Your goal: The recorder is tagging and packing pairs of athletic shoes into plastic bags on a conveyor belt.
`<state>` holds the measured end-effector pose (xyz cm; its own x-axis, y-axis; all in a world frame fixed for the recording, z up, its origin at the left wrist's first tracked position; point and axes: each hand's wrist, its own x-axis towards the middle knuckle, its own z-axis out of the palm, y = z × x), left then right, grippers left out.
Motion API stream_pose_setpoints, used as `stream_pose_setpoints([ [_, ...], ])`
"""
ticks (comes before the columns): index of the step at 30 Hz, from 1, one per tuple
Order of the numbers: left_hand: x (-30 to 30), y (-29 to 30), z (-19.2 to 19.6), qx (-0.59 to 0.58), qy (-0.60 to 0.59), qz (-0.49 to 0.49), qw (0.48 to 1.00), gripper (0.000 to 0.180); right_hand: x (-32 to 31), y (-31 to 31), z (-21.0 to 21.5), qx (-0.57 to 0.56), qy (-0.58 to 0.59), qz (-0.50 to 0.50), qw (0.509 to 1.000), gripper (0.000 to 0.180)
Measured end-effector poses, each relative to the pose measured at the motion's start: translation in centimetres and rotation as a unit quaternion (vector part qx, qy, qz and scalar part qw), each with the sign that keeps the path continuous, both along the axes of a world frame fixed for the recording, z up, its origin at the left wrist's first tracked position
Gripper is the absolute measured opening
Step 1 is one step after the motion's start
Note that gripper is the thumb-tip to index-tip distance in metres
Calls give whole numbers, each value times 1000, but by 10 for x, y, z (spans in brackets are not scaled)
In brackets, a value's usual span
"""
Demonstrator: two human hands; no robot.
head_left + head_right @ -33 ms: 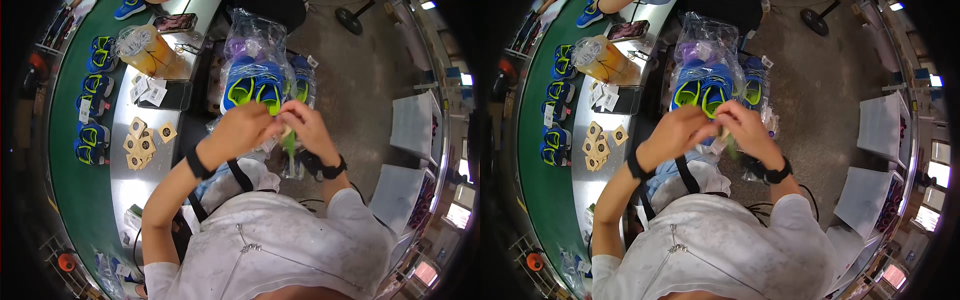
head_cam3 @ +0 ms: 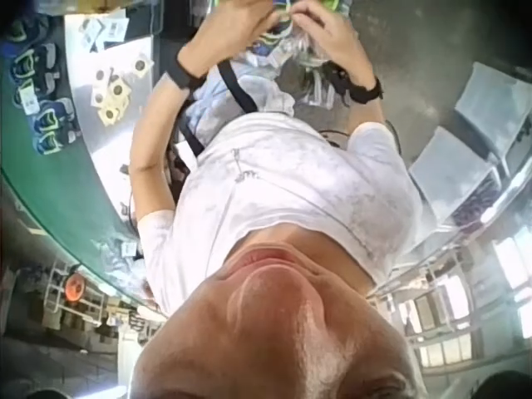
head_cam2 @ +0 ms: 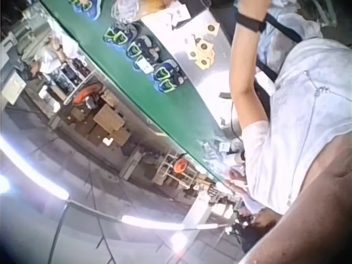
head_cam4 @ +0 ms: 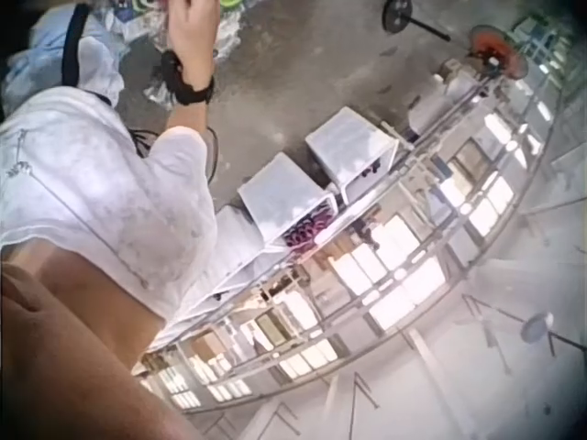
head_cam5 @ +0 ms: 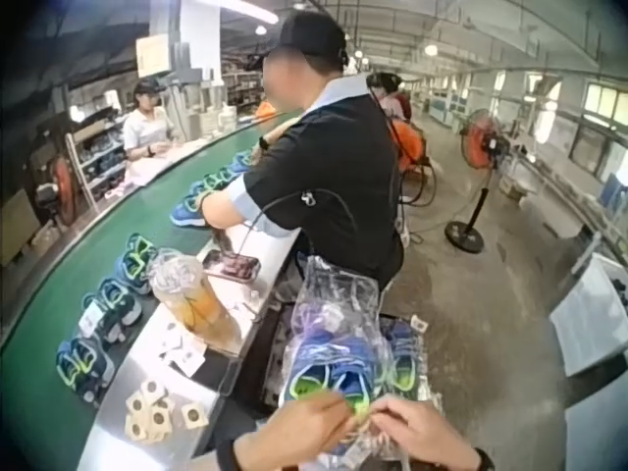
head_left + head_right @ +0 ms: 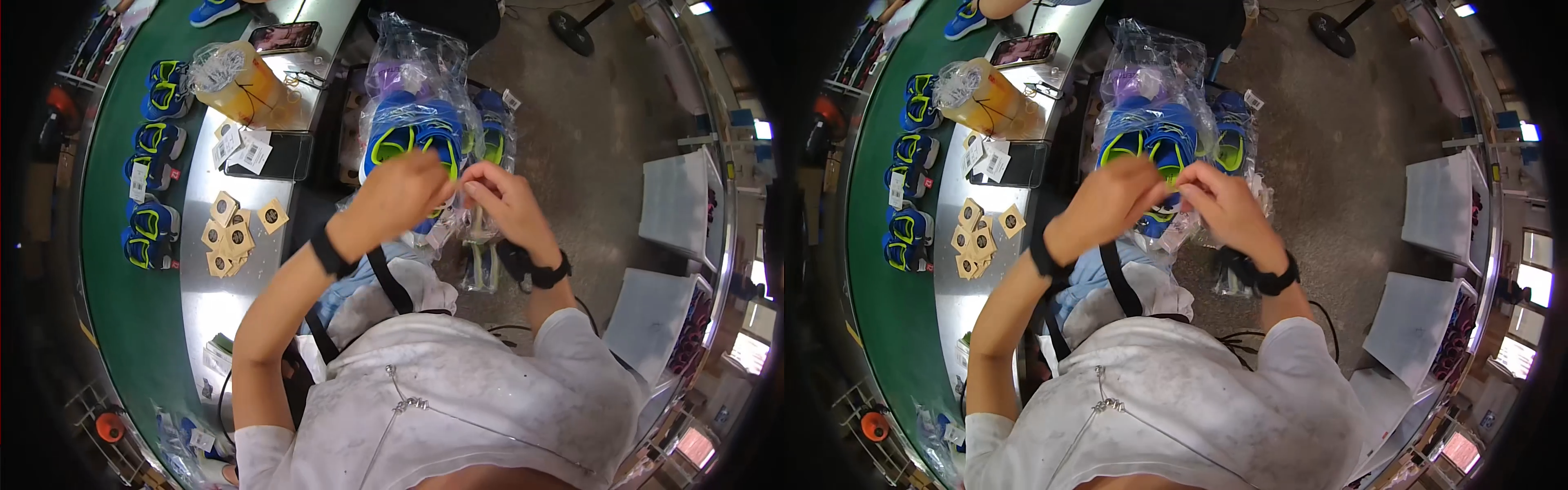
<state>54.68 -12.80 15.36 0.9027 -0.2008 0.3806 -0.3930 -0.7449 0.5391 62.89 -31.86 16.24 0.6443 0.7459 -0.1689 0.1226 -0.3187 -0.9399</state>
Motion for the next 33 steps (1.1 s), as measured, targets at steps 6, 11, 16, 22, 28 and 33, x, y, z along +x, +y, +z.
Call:
stream_pose_setpoints([
  [6, 95, -15, -42, 121, -8, 124, 985, 13, 49, -12, -27, -196, -230, 105, 947, 15],
  [11, 125, -25, -52, 221, 26, 167, 961, 8, 69, -17, -31, -173, -181, 86, 964, 15],
  [16, 101, -47, -21, 113, -64, 62, 990, 10, 96, -51, -27, -118, -51, 31, 991, 16],
  [22, 37, -88, -29, -48, 200, -203, 958, 7, 115, -53, -6, -129, -10, 160, 979, 15],
  [28, 82, -28, -27, 44, 115, -41, 992, 11, 115, -9, -53, -74, -27, 159, 984, 17],
  [33, 120, 8, -48, 23, 11, 48, 999, 10, 131, 20, -73, -70, -142, 45, 986, 19],
])
